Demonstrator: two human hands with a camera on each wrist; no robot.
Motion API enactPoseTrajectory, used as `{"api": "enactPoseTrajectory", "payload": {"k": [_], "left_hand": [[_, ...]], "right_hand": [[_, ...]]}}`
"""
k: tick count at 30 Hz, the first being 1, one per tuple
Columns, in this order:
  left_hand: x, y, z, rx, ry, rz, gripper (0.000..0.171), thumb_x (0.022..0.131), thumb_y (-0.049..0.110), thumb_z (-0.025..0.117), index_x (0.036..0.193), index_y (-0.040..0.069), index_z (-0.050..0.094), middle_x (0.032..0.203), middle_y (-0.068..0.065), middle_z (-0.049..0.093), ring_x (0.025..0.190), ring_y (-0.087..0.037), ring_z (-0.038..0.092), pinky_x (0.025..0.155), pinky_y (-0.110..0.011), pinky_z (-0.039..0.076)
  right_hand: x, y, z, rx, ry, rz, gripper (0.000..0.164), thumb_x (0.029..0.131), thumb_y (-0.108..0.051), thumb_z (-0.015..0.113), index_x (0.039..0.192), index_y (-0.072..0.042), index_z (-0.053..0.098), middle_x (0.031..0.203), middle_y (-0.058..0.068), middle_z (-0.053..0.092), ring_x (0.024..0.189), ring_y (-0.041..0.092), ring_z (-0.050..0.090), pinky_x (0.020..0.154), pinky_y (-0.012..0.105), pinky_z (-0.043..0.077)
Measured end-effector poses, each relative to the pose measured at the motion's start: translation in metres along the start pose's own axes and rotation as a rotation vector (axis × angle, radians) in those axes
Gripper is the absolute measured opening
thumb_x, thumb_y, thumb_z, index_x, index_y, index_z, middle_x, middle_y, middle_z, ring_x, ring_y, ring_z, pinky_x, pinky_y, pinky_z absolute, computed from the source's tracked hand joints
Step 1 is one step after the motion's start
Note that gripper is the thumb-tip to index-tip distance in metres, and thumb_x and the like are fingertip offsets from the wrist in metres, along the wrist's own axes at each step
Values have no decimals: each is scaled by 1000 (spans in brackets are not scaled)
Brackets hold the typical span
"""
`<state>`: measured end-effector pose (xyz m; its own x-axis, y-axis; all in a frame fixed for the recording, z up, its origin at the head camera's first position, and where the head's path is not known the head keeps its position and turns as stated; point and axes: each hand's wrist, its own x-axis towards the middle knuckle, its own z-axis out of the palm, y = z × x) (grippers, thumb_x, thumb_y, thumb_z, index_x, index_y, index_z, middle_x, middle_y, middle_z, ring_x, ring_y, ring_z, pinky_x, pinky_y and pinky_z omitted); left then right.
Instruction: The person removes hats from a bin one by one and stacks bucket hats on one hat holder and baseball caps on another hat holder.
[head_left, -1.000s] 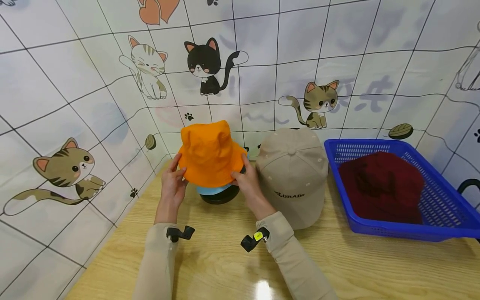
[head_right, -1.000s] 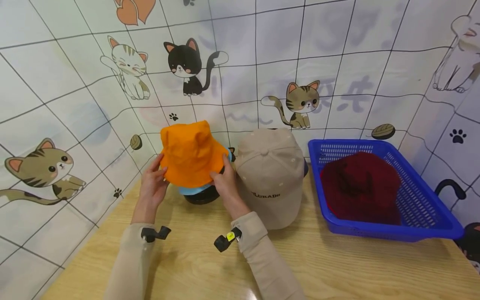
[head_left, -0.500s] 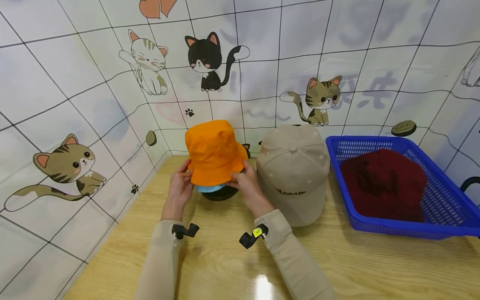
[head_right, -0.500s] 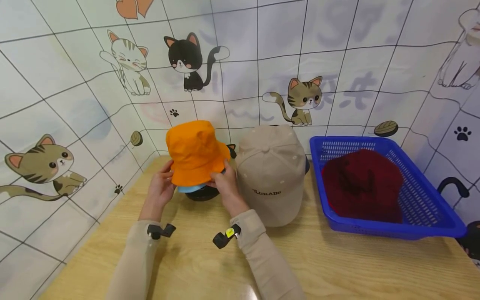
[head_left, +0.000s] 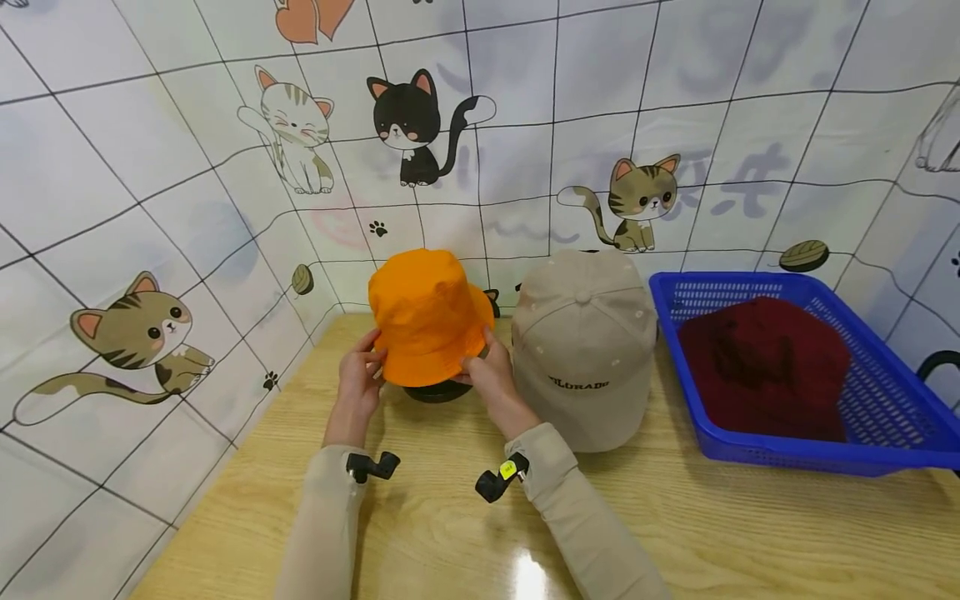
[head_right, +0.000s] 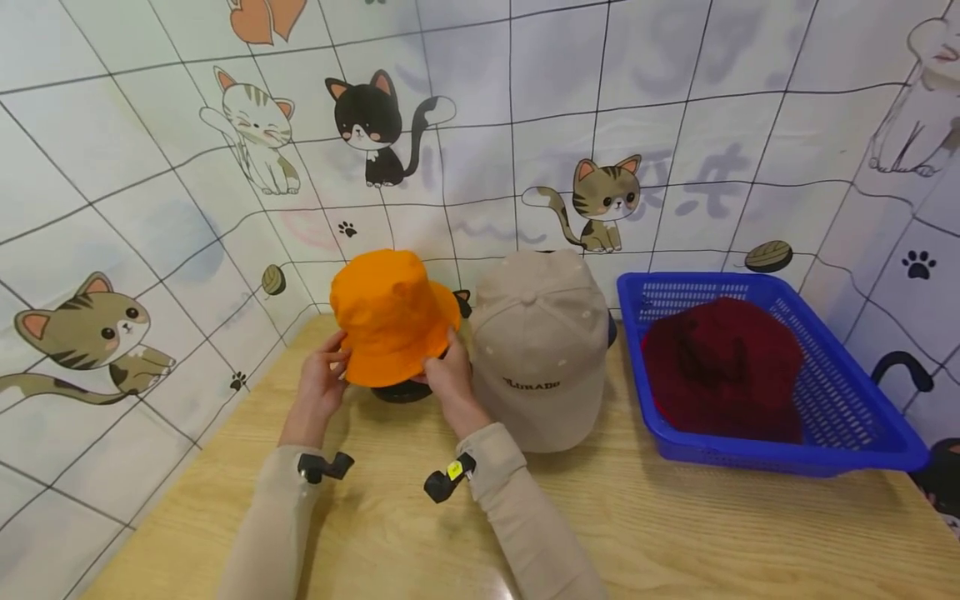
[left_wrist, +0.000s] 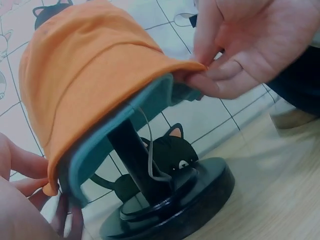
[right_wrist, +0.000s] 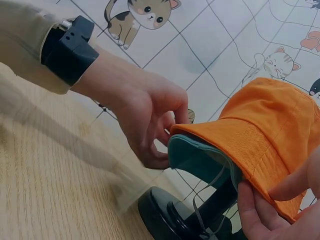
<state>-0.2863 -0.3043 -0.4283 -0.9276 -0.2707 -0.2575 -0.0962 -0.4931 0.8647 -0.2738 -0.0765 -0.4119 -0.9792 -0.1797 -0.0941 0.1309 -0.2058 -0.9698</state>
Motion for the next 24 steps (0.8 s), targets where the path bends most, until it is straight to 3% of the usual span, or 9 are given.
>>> {"api": "enactPoseTrajectory", "payload": {"k": [2,5,7,11,14,17,20,24], "left_hand": [[-2,2,0,4,4,-18,58,103,-2,45,157,19,46,170,8,25,132,-22,43,112,-39,36],[-4,6,0,-41,-21,-35,60,103,-4,44,158,20,44,170,8,23,140,-24,37,119,-42,32],[-5,8,0,-81,-22,-12,63,102,-9,44,158,19,43,167,7,27,133,-21,42,114,-34,38],[-3,11,0,-173,-8,102,66,98,-19,41,158,9,40,162,1,33,120,-10,49,93,-18,48],[-3,11,1,-204,-1,151,67,97,-23,41,158,4,39,163,-2,33,125,-9,48,86,-14,50],[-4,8,11,-105,4,104,69,99,-16,44,162,10,33,168,-2,29,137,-14,42,93,-17,45],[-12,10,17,61,55,84,71,101,-6,49,164,17,29,170,-1,25,148,-21,31,108,-30,38],[-36,29,19,220,208,205,68,100,1,50,163,21,32,166,-3,26,153,-21,23,123,-40,27]], "right_hand": [[-1,1,1,-6,-1,5,85,96,12,52,167,-17,13,170,17,23,90,22,72,76,32,63],[-2,2,2,-3,-4,17,85,97,11,52,167,-18,13,170,17,24,89,22,73,79,34,63],[-4,3,3,0,-13,28,85,98,11,52,167,-18,12,170,16,24,88,22,73,81,35,64],[-6,6,4,16,-36,37,84,99,11,51,167,-17,11,168,18,27,89,22,73,85,37,64],[-7,6,4,20,-42,35,84,98,11,51,167,-15,10,167,19,29,93,24,73,85,37,64],[-13,-3,-5,-9,-51,68,86,97,10,51,167,-14,7,168,20,28,107,32,70,89,39,63],[-30,-23,-9,-81,-102,116,90,98,3,55,168,-16,2,171,18,19,131,37,59,97,46,60],[-65,-60,-7,-261,-254,56,82,100,-12,61,167,-14,14,174,14,10,145,39,45,107,53,53]]}}
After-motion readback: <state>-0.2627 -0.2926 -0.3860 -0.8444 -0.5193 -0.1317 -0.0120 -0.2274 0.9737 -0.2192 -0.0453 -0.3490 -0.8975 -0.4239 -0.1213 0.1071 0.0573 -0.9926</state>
